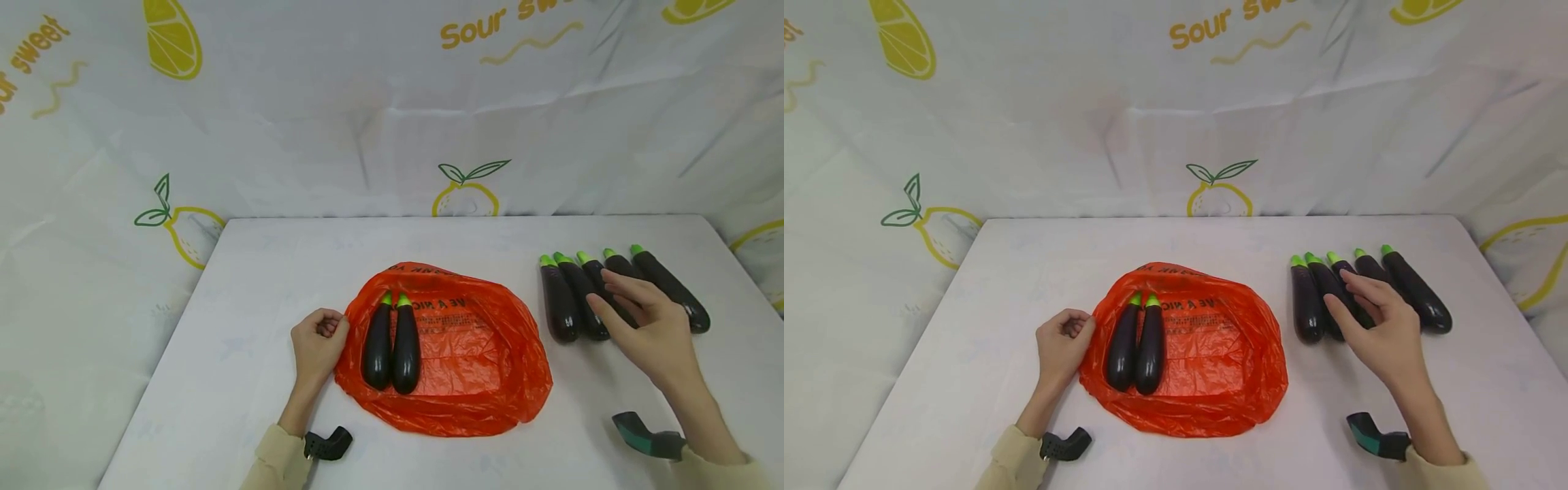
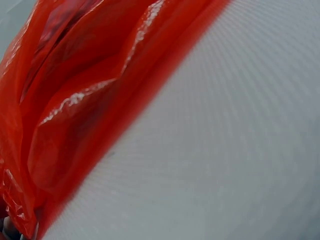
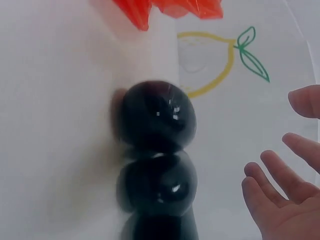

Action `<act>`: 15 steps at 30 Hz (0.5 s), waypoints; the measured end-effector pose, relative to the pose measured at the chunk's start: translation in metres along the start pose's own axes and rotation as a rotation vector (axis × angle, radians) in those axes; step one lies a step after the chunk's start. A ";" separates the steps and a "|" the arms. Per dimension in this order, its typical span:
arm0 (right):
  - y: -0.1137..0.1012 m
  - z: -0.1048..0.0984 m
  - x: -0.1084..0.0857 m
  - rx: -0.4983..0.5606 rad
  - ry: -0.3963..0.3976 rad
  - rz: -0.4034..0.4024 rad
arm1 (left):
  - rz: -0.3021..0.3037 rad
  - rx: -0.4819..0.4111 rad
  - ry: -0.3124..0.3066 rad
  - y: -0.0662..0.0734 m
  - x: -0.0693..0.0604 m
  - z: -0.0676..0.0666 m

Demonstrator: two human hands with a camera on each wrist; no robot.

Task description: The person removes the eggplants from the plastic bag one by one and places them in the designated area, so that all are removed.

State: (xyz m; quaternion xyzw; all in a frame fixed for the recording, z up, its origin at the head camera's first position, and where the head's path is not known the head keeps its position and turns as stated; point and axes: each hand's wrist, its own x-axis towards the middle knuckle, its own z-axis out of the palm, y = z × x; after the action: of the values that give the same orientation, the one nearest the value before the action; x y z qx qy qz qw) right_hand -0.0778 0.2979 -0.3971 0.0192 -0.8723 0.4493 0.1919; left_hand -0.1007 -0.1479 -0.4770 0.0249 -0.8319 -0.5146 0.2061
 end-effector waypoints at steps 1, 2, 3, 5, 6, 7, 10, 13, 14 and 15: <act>-0.001 0.002 -0.001 0.000 -0.003 0.000 | 0.003 0.000 0.001 0.000 0.000 0.000; -0.003 0.004 -0.002 0.001 -0.003 -0.001 | 0.005 -0.001 0.001 0.000 -0.001 0.000; -0.004 0.005 -0.002 0.003 -0.005 -0.001 | 0.009 -0.001 0.001 -0.001 -0.001 0.000; -0.006 0.008 -0.004 0.003 -0.005 0.001 | 0.014 -0.002 0.002 -0.001 -0.001 0.000; -0.008 0.009 -0.005 0.001 -0.005 0.003 | 0.015 -0.002 0.001 -0.002 -0.001 0.000; -0.009 0.010 -0.005 -0.002 -0.007 0.002 | 0.018 -0.005 0.001 -0.002 -0.001 0.000; -0.015 0.014 -0.007 0.004 -0.018 -0.003 | 0.020 -0.011 0.005 -0.003 -0.001 0.000; -0.021 0.017 -0.008 0.006 -0.031 -0.019 | 0.020 -0.015 0.007 -0.003 -0.001 0.000; -0.023 0.019 -0.008 0.012 -0.036 -0.023 | 0.018 -0.016 0.007 -0.003 0.000 0.000; -0.025 0.020 -0.009 0.015 -0.039 -0.027 | 0.017 -0.017 0.007 -0.003 0.000 0.000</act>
State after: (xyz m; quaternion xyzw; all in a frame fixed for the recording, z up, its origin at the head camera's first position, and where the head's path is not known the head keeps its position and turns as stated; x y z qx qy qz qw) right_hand -0.0708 0.2664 -0.3915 0.0409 -0.8721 0.4527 0.1809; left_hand -0.1011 -0.1494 -0.4797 0.0179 -0.8269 -0.5199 0.2135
